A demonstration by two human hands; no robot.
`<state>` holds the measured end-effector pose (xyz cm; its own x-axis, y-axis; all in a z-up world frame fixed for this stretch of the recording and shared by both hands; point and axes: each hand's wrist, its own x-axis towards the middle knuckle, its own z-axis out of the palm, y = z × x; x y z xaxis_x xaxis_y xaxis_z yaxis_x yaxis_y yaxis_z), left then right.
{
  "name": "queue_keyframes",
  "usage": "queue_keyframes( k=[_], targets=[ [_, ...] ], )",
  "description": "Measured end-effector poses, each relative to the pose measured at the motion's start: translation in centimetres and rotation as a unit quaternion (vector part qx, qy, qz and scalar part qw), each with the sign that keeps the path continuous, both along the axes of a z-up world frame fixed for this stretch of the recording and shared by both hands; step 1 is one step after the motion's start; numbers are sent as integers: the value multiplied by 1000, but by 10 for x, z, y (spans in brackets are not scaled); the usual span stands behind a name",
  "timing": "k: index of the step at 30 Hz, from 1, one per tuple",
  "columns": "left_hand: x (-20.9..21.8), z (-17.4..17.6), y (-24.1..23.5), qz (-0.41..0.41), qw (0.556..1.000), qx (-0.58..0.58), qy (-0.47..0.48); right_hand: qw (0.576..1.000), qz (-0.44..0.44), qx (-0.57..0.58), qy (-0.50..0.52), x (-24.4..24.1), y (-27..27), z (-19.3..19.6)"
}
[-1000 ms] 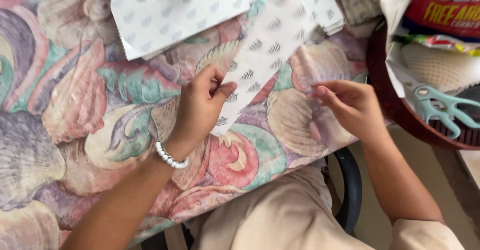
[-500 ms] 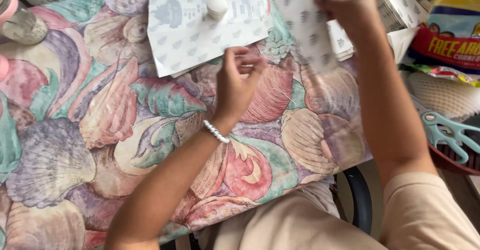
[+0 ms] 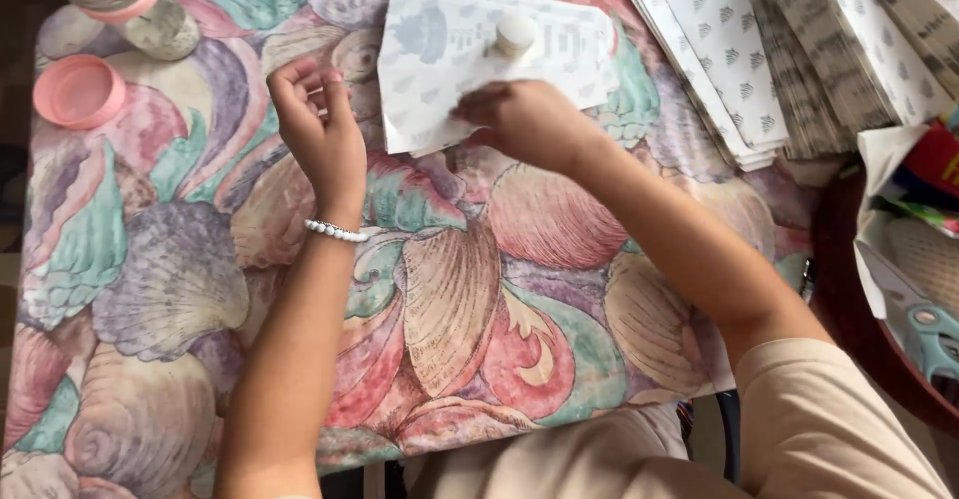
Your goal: Folding printed paper sheets into specific shapes on a table.
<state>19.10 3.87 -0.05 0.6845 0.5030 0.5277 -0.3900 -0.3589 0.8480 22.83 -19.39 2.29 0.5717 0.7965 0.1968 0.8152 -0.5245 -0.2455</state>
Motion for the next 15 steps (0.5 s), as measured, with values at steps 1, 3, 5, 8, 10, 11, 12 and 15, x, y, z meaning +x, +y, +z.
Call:
queue_keyframes(
  k=[1, 3, 5, 8, 10, 11, 12, 15],
  targets=[
    [-1, 0, 3, 4, 1000, 2, 0, 1000, 4, 2, 0, 0, 0, -3],
    [-8, -3, 7, 15, 996, 88, -11, 993, 39, 29, -104, -3, 1, -14],
    [-14, 3, 4, 8, 991, 127, -27, 994, 11, 84, -73, -4, 0, -11],
    [-10, -1, 1, 3, 971, 223, -81, 983, -47, 177, -33, 4, -7, -24],
    [-8, -1, -2, 8, 954, 277, -118, 974, -73, 213, -23, 11, -10, -32],
    [-10, 2, -5, -10, 944, 302, -133, 961, -76, 264, 17, 14, -10, -33],
    [-13, 4, -9, -28, 934, 324, -148, 945, -80, 312, 56, 15, -11, -34],
    [-27, 18, -12, -66, 900, 410, -132, 905, -182, 322, 211, 4, -6, -10]
  ],
)
